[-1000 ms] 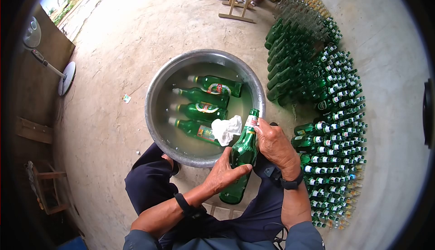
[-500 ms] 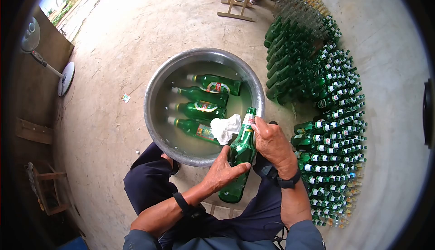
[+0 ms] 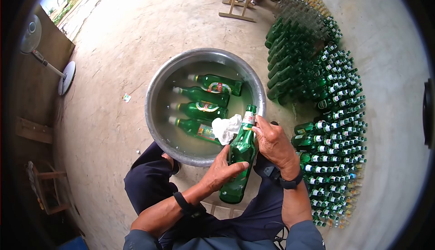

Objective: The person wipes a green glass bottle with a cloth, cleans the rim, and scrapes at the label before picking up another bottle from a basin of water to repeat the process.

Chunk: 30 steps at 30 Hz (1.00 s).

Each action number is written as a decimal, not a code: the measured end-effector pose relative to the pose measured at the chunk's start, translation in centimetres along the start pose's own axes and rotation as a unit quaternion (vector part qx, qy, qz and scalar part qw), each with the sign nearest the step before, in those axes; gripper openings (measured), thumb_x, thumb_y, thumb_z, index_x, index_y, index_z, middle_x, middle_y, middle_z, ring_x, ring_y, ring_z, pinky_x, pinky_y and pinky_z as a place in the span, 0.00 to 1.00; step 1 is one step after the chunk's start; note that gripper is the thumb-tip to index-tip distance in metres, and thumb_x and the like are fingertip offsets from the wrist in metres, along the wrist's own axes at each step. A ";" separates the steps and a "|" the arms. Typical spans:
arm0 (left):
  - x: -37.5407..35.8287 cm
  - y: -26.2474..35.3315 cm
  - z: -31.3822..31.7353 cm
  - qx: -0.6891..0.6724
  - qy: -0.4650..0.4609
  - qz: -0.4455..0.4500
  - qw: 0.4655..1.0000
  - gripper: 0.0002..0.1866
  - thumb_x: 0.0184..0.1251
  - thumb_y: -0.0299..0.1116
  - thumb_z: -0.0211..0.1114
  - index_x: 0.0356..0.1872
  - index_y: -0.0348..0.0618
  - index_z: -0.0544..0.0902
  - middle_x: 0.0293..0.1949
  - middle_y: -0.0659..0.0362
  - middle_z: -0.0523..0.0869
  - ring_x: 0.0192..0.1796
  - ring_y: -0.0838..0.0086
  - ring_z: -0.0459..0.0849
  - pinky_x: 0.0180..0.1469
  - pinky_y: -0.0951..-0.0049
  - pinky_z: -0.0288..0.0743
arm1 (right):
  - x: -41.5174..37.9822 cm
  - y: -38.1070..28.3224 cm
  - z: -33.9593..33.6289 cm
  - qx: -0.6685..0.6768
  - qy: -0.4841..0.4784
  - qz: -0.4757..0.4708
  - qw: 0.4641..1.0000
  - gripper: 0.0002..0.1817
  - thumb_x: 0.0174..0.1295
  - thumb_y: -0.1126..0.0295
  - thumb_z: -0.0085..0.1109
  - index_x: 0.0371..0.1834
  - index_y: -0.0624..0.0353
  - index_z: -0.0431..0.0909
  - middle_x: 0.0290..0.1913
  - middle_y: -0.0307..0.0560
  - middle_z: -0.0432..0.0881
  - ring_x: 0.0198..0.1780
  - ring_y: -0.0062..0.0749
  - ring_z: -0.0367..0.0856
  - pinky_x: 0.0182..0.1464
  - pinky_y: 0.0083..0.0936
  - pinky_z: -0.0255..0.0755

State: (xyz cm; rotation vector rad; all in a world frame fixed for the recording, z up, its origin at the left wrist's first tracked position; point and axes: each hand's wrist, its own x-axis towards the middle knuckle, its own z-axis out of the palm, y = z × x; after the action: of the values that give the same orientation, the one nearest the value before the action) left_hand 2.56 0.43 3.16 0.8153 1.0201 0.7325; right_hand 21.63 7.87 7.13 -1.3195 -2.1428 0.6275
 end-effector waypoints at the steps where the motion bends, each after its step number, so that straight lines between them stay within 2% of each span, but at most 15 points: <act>1: 0.1 -0.2 -0.1 -0.021 -0.013 0.009 1.000 0.40 0.58 0.49 0.74 0.65 0.32 0.70 0.38 0.57 0.81 0.35 0.79 0.76 0.38 0.75 0.73 | 0.0 0.0 -0.1 0.000 -0.001 0.000 1.000 0.16 0.68 0.80 0.61 0.57 0.73 0.76 0.38 0.69 0.85 0.38 0.63 0.86 0.36 0.43 0.79; 3: 0.1 -0.1 0.0 -0.036 -0.014 0.013 0.999 0.39 0.58 0.49 0.74 0.64 0.33 0.71 0.38 0.58 0.80 0.35 0.79 0.76 0.37 0.75 0.73 | -0.1 0.0 -0.2 -0.001 -0.006 0.003 1.000 0.16 0.67 0.80 0.61 0.57 0.73 0.77 0.41 0.69 0.85 0.40 0.63 0.87 0.38 0.43 0.80; 11: -0.2 1.0 -0.1 -0.020 -0.002 0.000 1.000 0.36 0.60 0.48 0.72 0.63 0.34 0.72 0.35 0.61 0.79 0.34 0.80 0.75 0.37 0.76 0.71 | 0.2 -0.3 1.1 -0.030 0.029 -0.009 0.999 0.15 0.67 0.80 0.62 0.55 0.72 0.78 0.40 0.67 0.85 0.39 0.61 0.87 0.37 0.44 0.80; 13: -0.3 1.2 0.0 -0.052 -0.018 -0.002 0.998 0.35 0.60 0.47 0.71 0.63 0.34 0.72 0.34 0.63 0.78 0.34 0.81 0.73 0.36 0.77 0.69 | 0.3 -0.3 1.1 -0.029 0.032 -0.009 0.999 0.15 0.67 0.80 0.62 0.55 0.72 0.78 0.40 0.67 0.86 0.39 0.61 0.87 0.37 0.43 0.80; 20: -0.2 0.8 -0.2 -0.092 -0.043 -0.010 0.995 0.33 0.62 0.45 0.69 0.63 0.36 0.73 0.36 0.63 0.78 0.34 0.82 0.73 0.37 0.79 0.68 | 0.3 -0.5 0.3 0.024 0.045 -0.008 0.999 0.16 0.67 0.80 0.62 0.58 0.69 0.78 0.40 0.67 0.86 0.41 0.60 0.88 0.38 0.42 0.80; 25: 0.1 0.2 -0.5 -0.160 -0.058 -0.019 0.985 0.32 0.63 0.47 0.67 0.64 0.36 0.73 0.41 0.61 0.80 0.37 0.80 0.76 0.39 0.77 0.72 | 0.2 -0.2 0.1 0.059 0.036 -0.024 0.997 0.18 0.67 0.80 0.62 0.59 0.69 0.77 0.41 0.66 0.86 0.42 0.60 0.88 0.40 0.42 0.81; 30: 0.5 0.4 -1.1 -0.183 -0.063 -0.030 0.981 0.30 0.62 0.46 0.66 0.60 0.37 0.75 0.41 0.59 0.82 0.38 0.77 0.82 0.40 0.75 0.77 | 0.0 -0.9 0.1 0.001 0.024 -0.001 1.000 0.18 0.66 0.80 0.63 0.59 0.69 0.77 0.41 0.66 0.87 0.41 0.60 0.88 0.40 0.42 0.81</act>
State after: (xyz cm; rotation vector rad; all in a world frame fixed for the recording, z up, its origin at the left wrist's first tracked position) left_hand 1.69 1.25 2.98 0.5013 0.7626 0.7785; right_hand 21.02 7.49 7.65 -1.3168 -2.1046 0.5921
